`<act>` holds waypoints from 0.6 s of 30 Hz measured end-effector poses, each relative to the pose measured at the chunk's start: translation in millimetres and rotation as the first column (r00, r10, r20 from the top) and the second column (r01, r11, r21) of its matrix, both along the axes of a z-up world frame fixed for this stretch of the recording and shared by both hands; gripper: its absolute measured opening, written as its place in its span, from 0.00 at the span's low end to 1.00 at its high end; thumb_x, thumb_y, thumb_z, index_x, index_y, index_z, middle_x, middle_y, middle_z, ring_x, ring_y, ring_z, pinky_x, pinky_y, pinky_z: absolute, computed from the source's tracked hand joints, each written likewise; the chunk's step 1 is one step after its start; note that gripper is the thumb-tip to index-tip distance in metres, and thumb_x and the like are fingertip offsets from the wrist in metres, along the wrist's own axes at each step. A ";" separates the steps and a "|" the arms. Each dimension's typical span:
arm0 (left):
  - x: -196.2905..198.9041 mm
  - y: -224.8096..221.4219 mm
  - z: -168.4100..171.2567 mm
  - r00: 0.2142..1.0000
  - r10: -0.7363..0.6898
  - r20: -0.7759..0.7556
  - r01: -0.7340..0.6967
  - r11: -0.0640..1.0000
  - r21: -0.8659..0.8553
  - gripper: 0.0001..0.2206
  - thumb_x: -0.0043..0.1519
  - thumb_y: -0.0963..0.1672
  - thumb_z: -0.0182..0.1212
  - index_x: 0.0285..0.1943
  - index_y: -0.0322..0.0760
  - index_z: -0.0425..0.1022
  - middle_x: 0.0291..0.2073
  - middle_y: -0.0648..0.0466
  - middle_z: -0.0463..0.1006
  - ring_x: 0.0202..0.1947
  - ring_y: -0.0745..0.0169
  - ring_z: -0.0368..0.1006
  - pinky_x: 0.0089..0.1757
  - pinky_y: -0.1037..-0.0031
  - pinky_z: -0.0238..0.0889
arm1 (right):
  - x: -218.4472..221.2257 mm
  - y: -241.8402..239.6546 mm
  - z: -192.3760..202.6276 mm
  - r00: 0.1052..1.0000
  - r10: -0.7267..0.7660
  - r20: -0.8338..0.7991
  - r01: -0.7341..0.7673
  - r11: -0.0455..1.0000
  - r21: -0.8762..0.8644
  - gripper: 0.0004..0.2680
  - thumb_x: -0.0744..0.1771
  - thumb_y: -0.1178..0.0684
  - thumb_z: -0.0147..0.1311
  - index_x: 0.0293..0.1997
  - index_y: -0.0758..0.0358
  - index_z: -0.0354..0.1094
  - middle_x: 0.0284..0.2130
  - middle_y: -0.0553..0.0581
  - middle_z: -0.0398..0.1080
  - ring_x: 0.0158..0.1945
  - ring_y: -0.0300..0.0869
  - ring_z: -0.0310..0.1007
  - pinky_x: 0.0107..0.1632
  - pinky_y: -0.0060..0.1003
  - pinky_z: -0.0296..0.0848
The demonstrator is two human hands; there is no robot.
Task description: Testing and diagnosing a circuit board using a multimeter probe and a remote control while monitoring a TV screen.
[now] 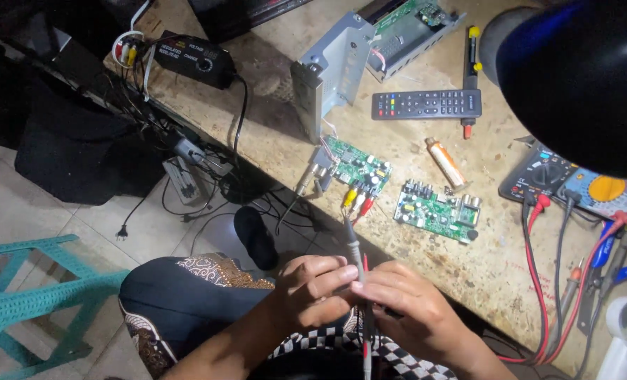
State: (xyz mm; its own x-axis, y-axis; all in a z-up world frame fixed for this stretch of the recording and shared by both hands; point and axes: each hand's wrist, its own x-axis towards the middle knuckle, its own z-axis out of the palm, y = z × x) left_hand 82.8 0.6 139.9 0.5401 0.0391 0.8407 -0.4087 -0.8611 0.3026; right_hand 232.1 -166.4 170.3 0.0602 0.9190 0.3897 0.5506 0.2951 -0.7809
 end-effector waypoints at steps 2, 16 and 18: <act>5.7 2.6 7.6 0.998 -0.011 -0.060 0.011 1.000 0.004 0.11 0.68 0.37 0.56 0.30 0.38 0.74 0.55 0.50 0.73 0.41 0.55 0.76 0.38 0.69 0.76 | -2.0 5.4 -8.1 1.000 -0.017 -0.009 0.017 1.000 0.021 0.11 0.71 0.55 0.49 0.60 0.63 0.64 0.50 0.62 0.74 0.45 0.52 0.75 0.50 0.45 0.74; 3.9 -8.7 -44.7 0.989 0.144 -0.021 -0.146 0.977 -0.156 0.09 0.66 0.41 0.67 0.53 0.33 0.76 0.45 0.49 0.78 0.41 0.56 0.81 0.41 0.73 0.81 | 0.8 3.0 -6.1 0.775 -0.112 0.622 0.015 0.987 0.159 0.10 0.70 0.60 0.46 0.58 0.67 0.68 0.47 0.63 0.69 0.43 0.55 0.72 0.47 0.50 0.80; -5.6 -11.3 -44.5 0.987 0.141 -0.073 -0.158 0.915 -0.371 0.12 0.70 0.36 0.54 0.62 0.33 0.71 0.51 0.42 0.73 0.35 0.66 0.81 0.47 0.72 0.81 | 15.6 6.0 -18.3 0.640 -0.412 0.649 0.244 0.910 0.336 0.13 0.66 0.62 0.68 0.51 0.79 0.70 0.44 0.67 0.68 0.37 0.49 0.77 0.39 0.39 0.86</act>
State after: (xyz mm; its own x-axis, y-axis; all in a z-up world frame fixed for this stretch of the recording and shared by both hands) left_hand 77.2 -10.7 95.3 0.5391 0.4296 0.7245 -0.2628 -0.7314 0.6292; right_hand 247.7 -160.3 152.0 -0.0214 0.7891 0.6139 0.9934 0.0860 -0.0760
